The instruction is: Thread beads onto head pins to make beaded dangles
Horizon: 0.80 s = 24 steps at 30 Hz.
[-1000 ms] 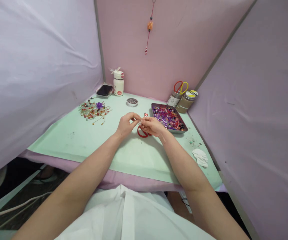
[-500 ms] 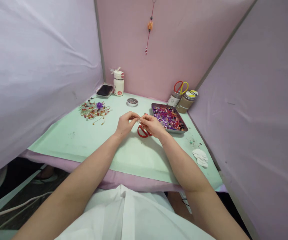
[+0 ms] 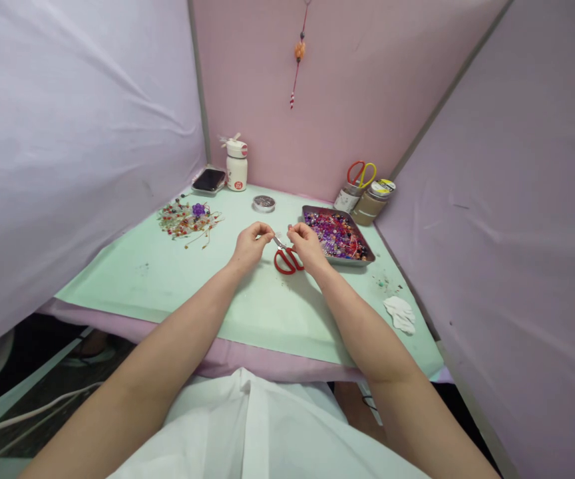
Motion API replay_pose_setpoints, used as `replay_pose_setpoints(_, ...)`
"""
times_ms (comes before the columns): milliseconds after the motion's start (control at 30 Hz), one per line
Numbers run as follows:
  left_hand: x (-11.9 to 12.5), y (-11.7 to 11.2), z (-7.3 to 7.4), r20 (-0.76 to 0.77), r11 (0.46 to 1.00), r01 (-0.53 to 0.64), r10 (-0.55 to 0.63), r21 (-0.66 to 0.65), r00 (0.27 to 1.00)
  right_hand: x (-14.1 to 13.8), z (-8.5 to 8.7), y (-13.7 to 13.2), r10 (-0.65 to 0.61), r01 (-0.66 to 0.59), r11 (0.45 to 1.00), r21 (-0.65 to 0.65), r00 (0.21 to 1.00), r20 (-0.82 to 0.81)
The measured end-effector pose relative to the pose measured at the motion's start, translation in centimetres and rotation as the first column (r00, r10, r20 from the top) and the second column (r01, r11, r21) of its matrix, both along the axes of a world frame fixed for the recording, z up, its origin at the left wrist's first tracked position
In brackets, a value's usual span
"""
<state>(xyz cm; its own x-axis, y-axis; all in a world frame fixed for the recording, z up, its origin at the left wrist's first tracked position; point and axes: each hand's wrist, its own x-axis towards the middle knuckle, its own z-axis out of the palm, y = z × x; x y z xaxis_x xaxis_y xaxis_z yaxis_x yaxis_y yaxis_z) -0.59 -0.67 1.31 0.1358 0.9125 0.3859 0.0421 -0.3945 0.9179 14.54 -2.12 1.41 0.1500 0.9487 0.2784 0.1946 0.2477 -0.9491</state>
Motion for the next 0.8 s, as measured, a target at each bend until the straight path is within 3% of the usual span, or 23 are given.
replay_pose_setpoints(300,0.15,-0.25,-0.09,-0.071,0.997,0.062,-0.06,0.034,0.996,-0.23,-0.33,0.13,-0.126,0.106,0.988,0.111,0.973,0.193)
replay_pose_setpoints(567,0.19,-0.46,-0.23,-0.098,0.986,0.108,-0.095,0.129,0.991,0.0,-0.88,0.35,-0.022,0.019,1.0,0.021,0.982,0.188)
replay_pose_setpoints(800,0.16,-0.24,-0.4,-0.089,0.98,0.188,-0.181,0.07,0.979,0.16,-0.9,0.44,0.006,-0.015,0.999,0.034,0.97,0.242)
